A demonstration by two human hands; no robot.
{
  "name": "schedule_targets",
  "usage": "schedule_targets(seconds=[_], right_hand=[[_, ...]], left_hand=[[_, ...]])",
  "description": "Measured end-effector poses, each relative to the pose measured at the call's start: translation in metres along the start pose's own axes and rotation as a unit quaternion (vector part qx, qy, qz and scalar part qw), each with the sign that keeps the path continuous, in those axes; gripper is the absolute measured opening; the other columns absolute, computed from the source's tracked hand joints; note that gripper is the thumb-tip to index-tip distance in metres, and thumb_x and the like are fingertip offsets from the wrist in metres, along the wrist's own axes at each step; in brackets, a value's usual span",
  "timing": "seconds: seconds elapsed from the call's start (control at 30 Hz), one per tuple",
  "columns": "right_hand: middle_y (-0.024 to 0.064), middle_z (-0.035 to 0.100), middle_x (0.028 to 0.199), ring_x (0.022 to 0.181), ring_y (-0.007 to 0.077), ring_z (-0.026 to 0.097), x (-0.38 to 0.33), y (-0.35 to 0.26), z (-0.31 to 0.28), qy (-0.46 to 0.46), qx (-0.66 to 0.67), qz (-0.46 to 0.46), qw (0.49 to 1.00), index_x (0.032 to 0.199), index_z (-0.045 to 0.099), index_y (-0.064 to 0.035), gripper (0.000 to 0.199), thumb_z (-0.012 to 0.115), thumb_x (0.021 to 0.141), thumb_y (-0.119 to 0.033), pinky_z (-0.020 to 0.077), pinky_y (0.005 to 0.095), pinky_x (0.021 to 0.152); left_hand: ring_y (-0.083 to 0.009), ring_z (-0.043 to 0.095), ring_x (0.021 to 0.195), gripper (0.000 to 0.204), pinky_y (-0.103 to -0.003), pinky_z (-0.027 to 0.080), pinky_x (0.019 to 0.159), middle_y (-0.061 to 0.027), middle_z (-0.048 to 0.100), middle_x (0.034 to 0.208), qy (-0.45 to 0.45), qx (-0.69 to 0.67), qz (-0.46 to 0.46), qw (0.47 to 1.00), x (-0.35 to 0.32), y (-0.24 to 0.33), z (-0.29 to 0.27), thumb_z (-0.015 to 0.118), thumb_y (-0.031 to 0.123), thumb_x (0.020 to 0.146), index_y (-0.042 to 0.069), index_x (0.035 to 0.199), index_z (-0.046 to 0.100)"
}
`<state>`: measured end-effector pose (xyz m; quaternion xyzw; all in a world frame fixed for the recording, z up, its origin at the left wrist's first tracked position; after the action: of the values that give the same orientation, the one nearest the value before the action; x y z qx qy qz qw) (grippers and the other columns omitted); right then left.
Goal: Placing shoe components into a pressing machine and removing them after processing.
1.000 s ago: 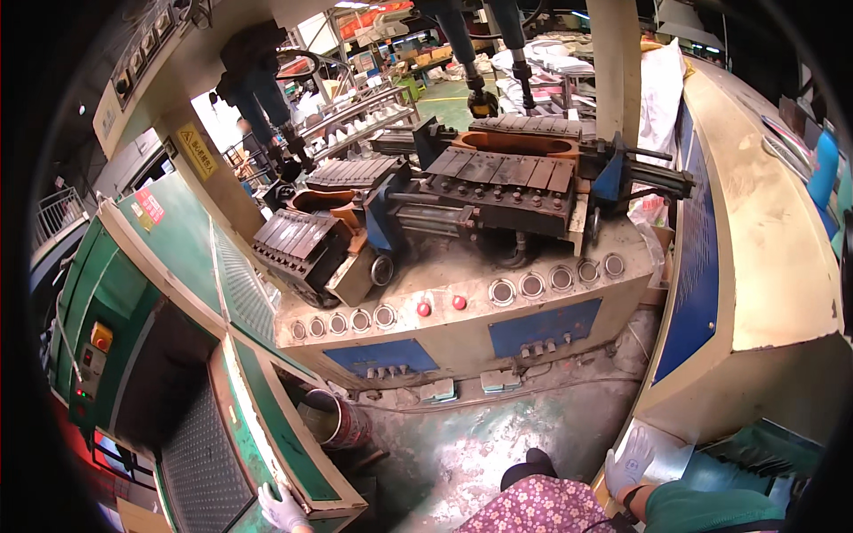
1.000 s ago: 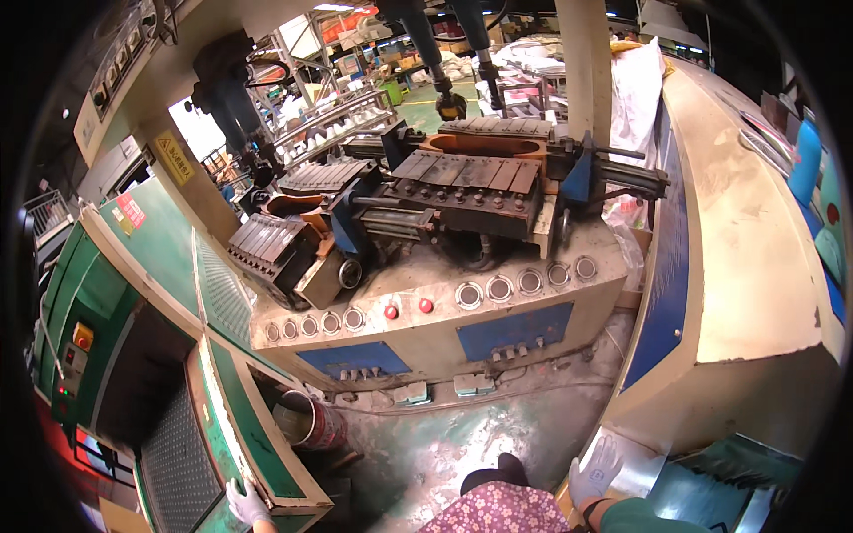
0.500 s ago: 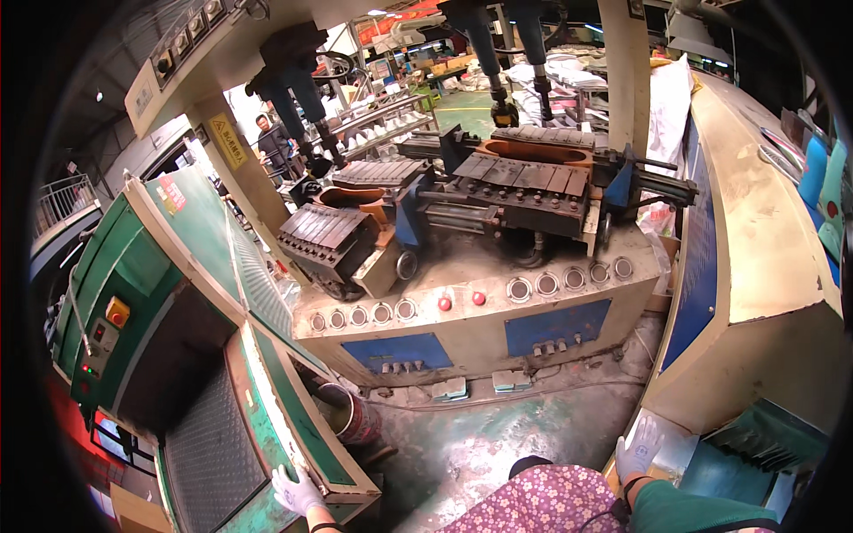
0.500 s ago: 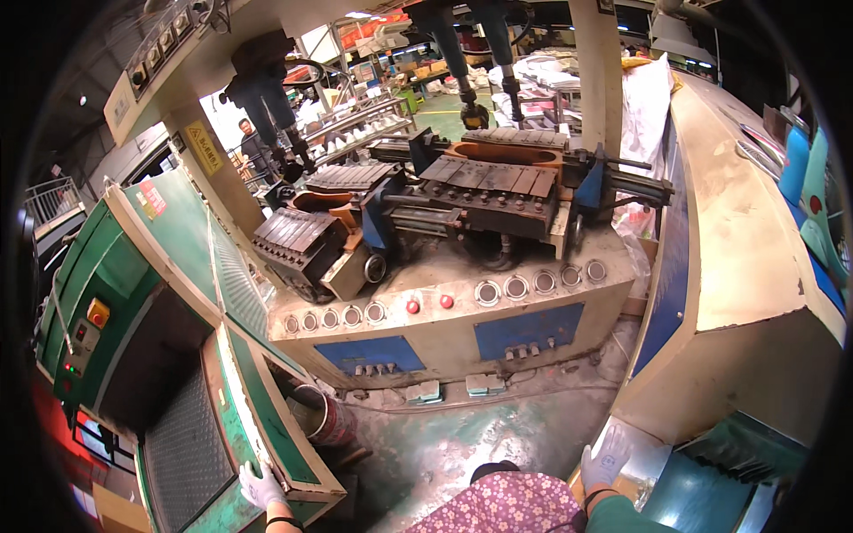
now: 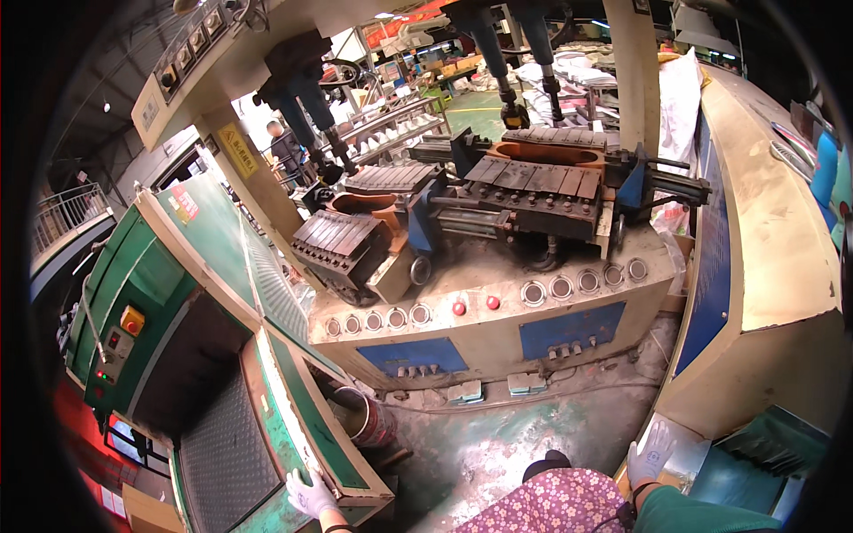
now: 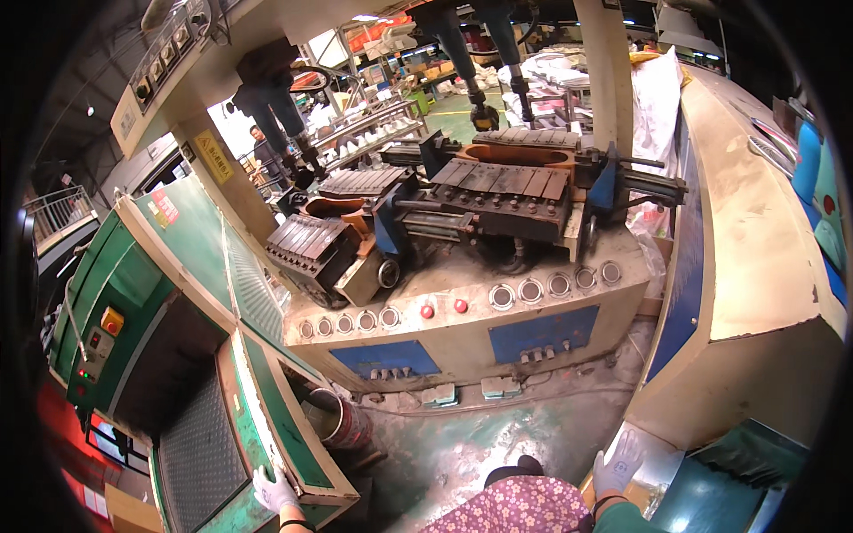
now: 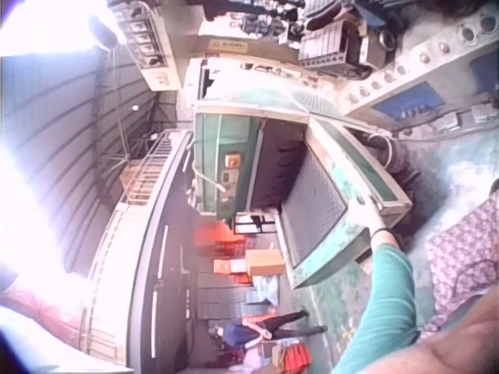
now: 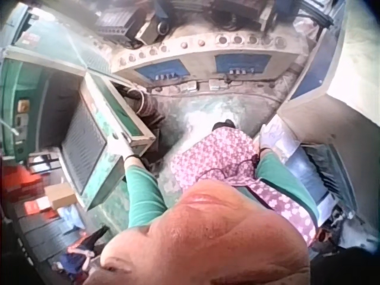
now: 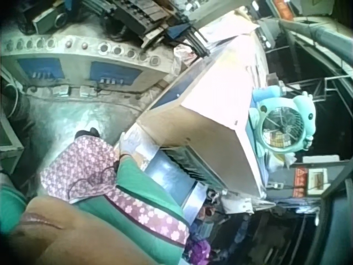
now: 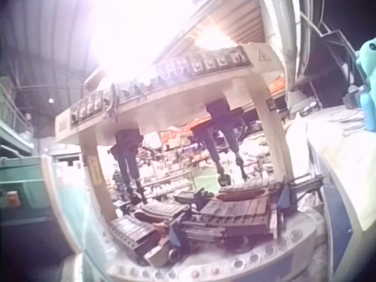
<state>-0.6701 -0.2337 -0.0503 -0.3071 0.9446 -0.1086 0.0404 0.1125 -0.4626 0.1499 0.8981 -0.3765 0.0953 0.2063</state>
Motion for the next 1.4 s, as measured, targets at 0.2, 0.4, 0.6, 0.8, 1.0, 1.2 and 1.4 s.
schedule_targets(seconds=[0.2,0.4,0.6,0.8,1.0,1.2,1.4], right_hand=[[0.0134,0.027,0.164,0.152,0.0294,0.021,0.0014,-0.0009,0.0029,-0.009,-0.017,0.001,1.0,0.155,0.03,-0.0033,0.088,0.063,0.084,-0.043,0.007,0.055,0.124],[0.013,0.027,0.164,0.152,0.0287,0.021,0.0007,-0.0004,0.0028,-0.004,-0.012,0.001,1.0,0.156,0.029,-0.0039,0.088,0.062,0.084,-0.043,0.0063,0.0547,0.124],[0.0129,0.028,0.163,0.152,0.0285,0.021,0.0005,-0.0001,0.0012,-0.006,-0.013,0.006,1.0,0.156,0.03,-0.0039,0.088,0.063,0.084,-0.042,0.0067,0.0549,0.124],[0.0131,0.029,0.163,0.152,0.0286,0.022,-0.0004,-0.0013,-0.0014,0.007,-0.007,-0.004,1.0,0.155,0.031,-0.0036,0.087,0.064,0.084,-0.041,0.0065,0.0549,0.124],[0.0129,0.029,0.162,0.152,0.0283,0.022,-0.0004,-0.0008,-0.0013,0.006,-0.001,-0.002,1.0,0.155,0.031,-0.0037,0.087,0.064,0.084,-0.041,0.0065,0.0548,0.124],[0.012,0.029,0.163,0.151,0.0279,0.023,0.0002,0.0003,0.0008,0.016,-0.006,-0.007,1.0,0.155,0.031,-0.0041,0.087,0.063,0.084,-0.043,0.0069,0.0543,0.124],[0.0117,0.028,0.163,0.151,0.0277,0.023,0.0006,-0.0002,-0.0009,0.003,-0.008,0.003,1.0,0.156,0.031,-0.005,0.088,0.062,0.084,-0.045,0.0066,0.0542,0.124]], left_hand=[[-0.0234,0.044,0.139,0.052,-0.044,0.024,0.119,-0.0082,0.051,0.15,-0.005,0.005,-0.009,1.0,0.0009,0.0024,-0.0031,0.064,0.042,0.091,0.013,0.134,0.06],[-0.0237,0.044,0.139,0.052,-0.045,0.024,0.119,-0.0087,0.05,0.15,-0.007,0.012,-0.007,1.0,0.0004,0.0018,-0.0027,0.063,0.041,0.091,0.012,0.134,0.06],[-0.0237,0.043,0.14,0.052,-0.045,0.024,0.119,-0.0088,0.05,0.15,-0.005,0.002,-0.007,1.0,0.0009,0.0007,-0.0007,0.062,0.041,0.091,0.012,0.134,0.06],[-0.0231,0.043,0.14,0.051,-0.044,0.024,0.119,-0.0084,0.05,0.151,-0.01,0.006,-0.009,1.0,0.0012,0.0005,-0.0003,0.062,0.041,0.091,0.012,0.134,0.06],[-0.023,0.042,0.141,0.05,-0.044,0.024,0.119,-0.0082,0.049,0.151,-0.009,0.006,-0.011,1.0,0.0014,-0.0005,0.0004,0.063,0.04,0.091,0.014,0.134,0.06],[-0.0231,0.043,0.141,0.05,-0.044,0.024,0.119,-0.0079,0.049,0.151,-0.014,0.009,-0.015,1.0,0.0019,-0.0011,0.0012,0.062,0.039,0.092,0.014,0.135,0.059],[-0.023,0.043,0.14,0.049,-0.045,0.025,0.118,-0.0078,0.05,0.15,-0.011,0.013,-0.008,1.0,0.0032,-0.0038,0.0035,0.061,0.039,0.092,0.014,0.135,0.059]])
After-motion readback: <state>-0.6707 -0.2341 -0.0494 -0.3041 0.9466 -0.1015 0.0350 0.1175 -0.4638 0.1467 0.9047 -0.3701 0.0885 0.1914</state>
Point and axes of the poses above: each hand's wrist, its own x-axis towards the middle knuckle, its own z-axis out of the palm, y = z × x, the point moved 10 cm from there along x, towards the middle knuckle
